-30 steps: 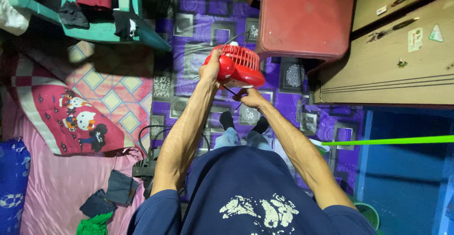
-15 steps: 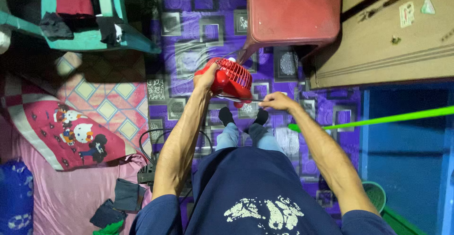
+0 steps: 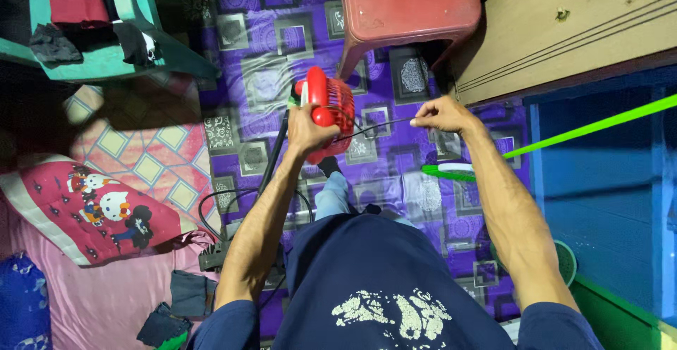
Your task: The person manipulates the pole of a cleaning tool and then works on a small red electric fan, handling its grille and cord on top of a red plastic stool.
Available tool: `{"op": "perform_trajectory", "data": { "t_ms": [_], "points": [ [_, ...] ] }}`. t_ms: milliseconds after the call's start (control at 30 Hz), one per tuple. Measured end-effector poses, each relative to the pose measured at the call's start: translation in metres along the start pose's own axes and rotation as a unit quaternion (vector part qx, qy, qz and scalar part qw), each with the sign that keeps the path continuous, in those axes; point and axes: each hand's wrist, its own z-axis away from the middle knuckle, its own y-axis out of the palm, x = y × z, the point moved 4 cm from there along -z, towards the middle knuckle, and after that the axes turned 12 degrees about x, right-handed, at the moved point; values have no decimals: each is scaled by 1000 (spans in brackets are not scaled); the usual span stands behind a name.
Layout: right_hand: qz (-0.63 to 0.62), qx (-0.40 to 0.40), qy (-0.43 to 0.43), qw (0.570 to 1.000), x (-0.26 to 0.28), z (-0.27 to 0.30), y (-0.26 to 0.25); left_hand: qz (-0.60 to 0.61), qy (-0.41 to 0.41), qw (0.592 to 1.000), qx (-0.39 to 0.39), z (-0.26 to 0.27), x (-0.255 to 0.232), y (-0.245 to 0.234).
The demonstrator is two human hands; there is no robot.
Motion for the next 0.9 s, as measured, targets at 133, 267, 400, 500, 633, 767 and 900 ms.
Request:
{"op": "perform_trajectory", "data": {
  "t_ms": [133,267,400,500,633,767,900],
  "points": [
    [174,-222,-197,939,46,33,14,-10,14,999,34,25,-24,13],
    [411,-431,-164,787,83,73,50,-56,107,992,33,56,-55,34],
    [120,-303,-108,939,54,63,81,-70,111,986,99,84,-62,65],
    [27,-206,-202,957,32,65,119,-57,200,975,82,106,-68,89],
    [108,-120,-261,952,13,88,170,-47,148,979,132,129,-64,115],
    [159,-75,-366,914,17,123,200,6,179,972,151,151,-70,122],
    [177,-108,-350,914,28,141,229,5,228,966,125,176,-80,123]
  ]
}}
